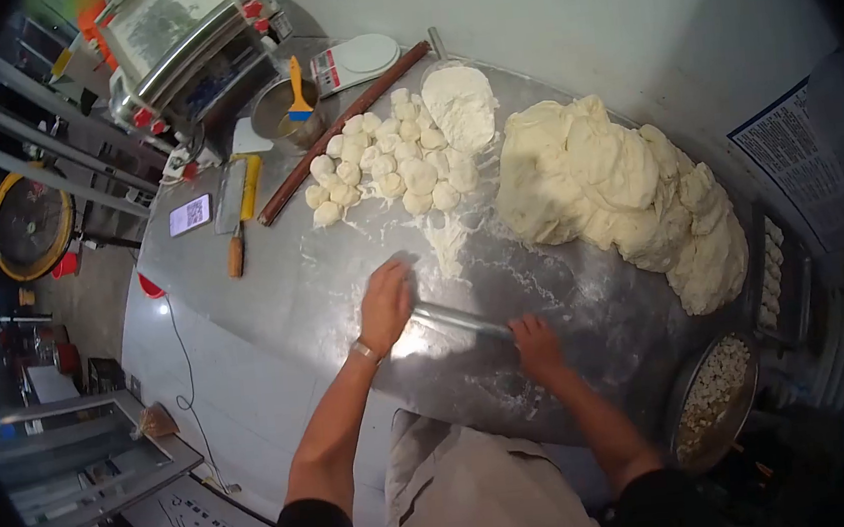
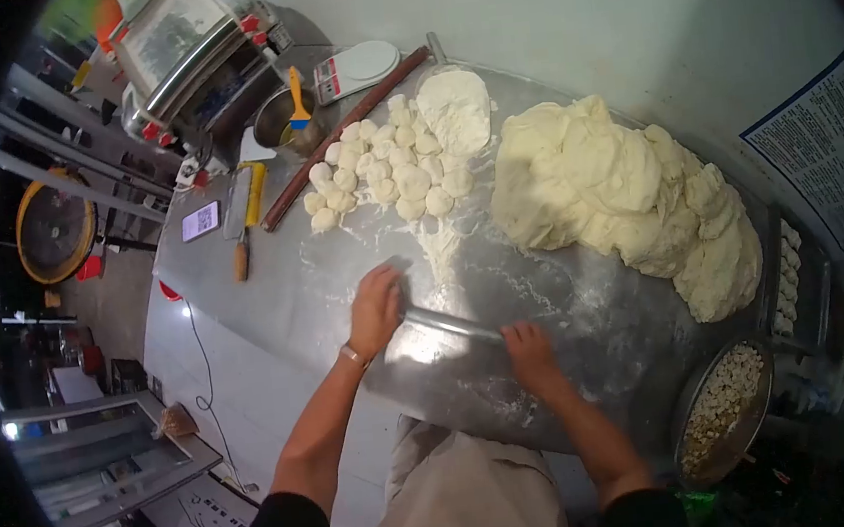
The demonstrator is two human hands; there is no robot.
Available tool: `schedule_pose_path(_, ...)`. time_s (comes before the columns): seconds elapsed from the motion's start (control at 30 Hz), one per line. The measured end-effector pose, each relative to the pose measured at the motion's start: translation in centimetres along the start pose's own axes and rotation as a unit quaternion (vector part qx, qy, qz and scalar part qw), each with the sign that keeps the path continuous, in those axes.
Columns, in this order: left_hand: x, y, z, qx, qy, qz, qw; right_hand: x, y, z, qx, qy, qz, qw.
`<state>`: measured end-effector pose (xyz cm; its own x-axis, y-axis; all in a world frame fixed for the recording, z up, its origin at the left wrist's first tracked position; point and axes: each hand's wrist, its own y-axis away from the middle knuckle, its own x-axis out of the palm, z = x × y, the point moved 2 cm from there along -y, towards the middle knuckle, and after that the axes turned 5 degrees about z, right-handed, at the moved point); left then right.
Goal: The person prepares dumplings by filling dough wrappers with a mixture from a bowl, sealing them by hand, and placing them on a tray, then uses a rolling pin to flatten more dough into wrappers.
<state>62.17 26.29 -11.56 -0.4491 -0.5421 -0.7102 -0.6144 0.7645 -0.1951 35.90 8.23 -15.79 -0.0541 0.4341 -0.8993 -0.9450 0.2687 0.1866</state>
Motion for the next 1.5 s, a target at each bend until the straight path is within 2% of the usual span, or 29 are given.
schedule_pose_path(0.03,1.7,-2.5,0.1,0.033,0.022,0.041,0.998,-0.4,1.4,-0.5,0.019,0.005,-0.018,1.0)
schedule_pose_path(0.13,6.8,-7.0,-0.9,0.103,-0.11,0.098,0.984,-0.8,4.5,-1.2,0.075,0.008,-0.063,0.995)
schedule_pose_path(0.17,9.0,-6.5,-1.0,0.072,-0.128,0.168,0.975,-0.8,5.2,-1.1,0.09,0.0,-0.074,0.993)
schedule_pose_path(0.2,10.4,-4.6,-1.8,0.124,-0.141,0.206,0.96,-1.2,5.5,-1.1,0.104,-0.005,-0.086,0.991)
schedule_pose_path(0.23,11.0,-3.7,-2.7,0.177,-0.153,0.242,0.942,-2.3,5.2,-0.2,0.112,-0.012,-0.086,0.99)
schedule_pose_path(0.33,7.8,-3.3,-1.0,0.231,-0.055,0.37,0.898,-2.0,5.7,2.8,0.126,-0.037,-0.088,0.987)
schedule_pose_path(0.4,4.9,-5.4,3.8,0.255,-0.136,0.307,0.907,1.5,5.8,2.9,0.108,-0.04,-0.109,0.987)
schedule_pose_path(0.47,3.6,-8.6,7.8,0.221,-0.225,0.2,0.927,1.4,5.1,4.6,0.109,-0.048,-0.117,0.986)
schedule_pose_path(0.5,2.8,-11.3,7.2,0.246,-0.262,0.141,0.923,1.4,4.7,5.6,0.11,-0.054,-0.118,0.985)
schedule_pose_path(0.57,2.6,-17.3,3.9,0.215,-0.19,0.109,0.952,1.9,3.8,6.1,0.107,-0.042,-0.125,0.985)
schedule_pose_path(0.6,4.0,-19.8,2.7,0.234,-0.187,0.053,0.953,2.1,3.3,6.1,0.108,-0.035,-0.129,0.985)
schedule_pose_path(0.67,8.1,-22.5,2.7,0.173,-0.2,0.092,0.96,2.5,2.6,5.9,0.102,-0.055,-0.116,0.986)
schedule_pose_path(0.77,9.4,-23.5,-0.2,0.162,-0.2,0.134,0.957,2.3,2.2,6.1,0.117,-0.074,-0.11,0.984)
schedule_pose_path(0.8,8.9,-23.0,-1.4,0.207,-0.177,0.123,0.954,2.2,2.2,6.2,0.125,-0.079,-0.109,0.983)
schedule_pose_path(0.83,9.4,-22.0,-1.7,0.167,-0.091,0.188,0.964,2.1,2.2,6.3,0.122,-0.085,-0.105,0.983)
schedule_pose_path(0.9,10.1,-18.3,-2.3,0.077,0.078,0.317,0.942,2.2,2.4,6.7,0.119,-0.1,-0.1,0.983)
schedule_pose_path(0.97,12.2,-11.3,-0.7,0.166,0.19,0.297,0.921,1.2,1.9,8.4,0.158,-0.055,-0.108,0.98)
schedule_pose_path(1.03,11.7,-5.6,-0.9,0.109,0.222,0.466,0.85,1.5,2.0,9.9,0.195,-0.028,-0.108,0.974)
schedule_pose_path(1.13,9.5,-1.0,-1.9,0.108,0.078,0.464,0.876,2.9,1.8,10.4,0.23,-0.031,-0.122,0.965)
schedule_pose_path(1.23,8.4,-2.2,-3.0,0.107,0.004,0.485,0.868,2.1,-1.7,8.7,0.247,-0.028,-0.153,0.956)
schedule_pose_path(1.37,8.8,-5.2,-3.3,0.115,0.01,0.478,0.871,-0.5,-8.4,4.9,0.265,0.03,-0.171,0.948)
schedule_pose_path(1.47,9.5,-5.5,-3.2,0.122,-0.054,0.48,0.867,-0.5,-8.4,5.2,0.263,0.051,-0.184,0.946)
schedule_pose_path(1.5,9.2,-4.8,-2.5,0.134,-0.038,0.441,0.887,-0.3,-8.4,5.4,0.262,0.057,-0.188,0.945)
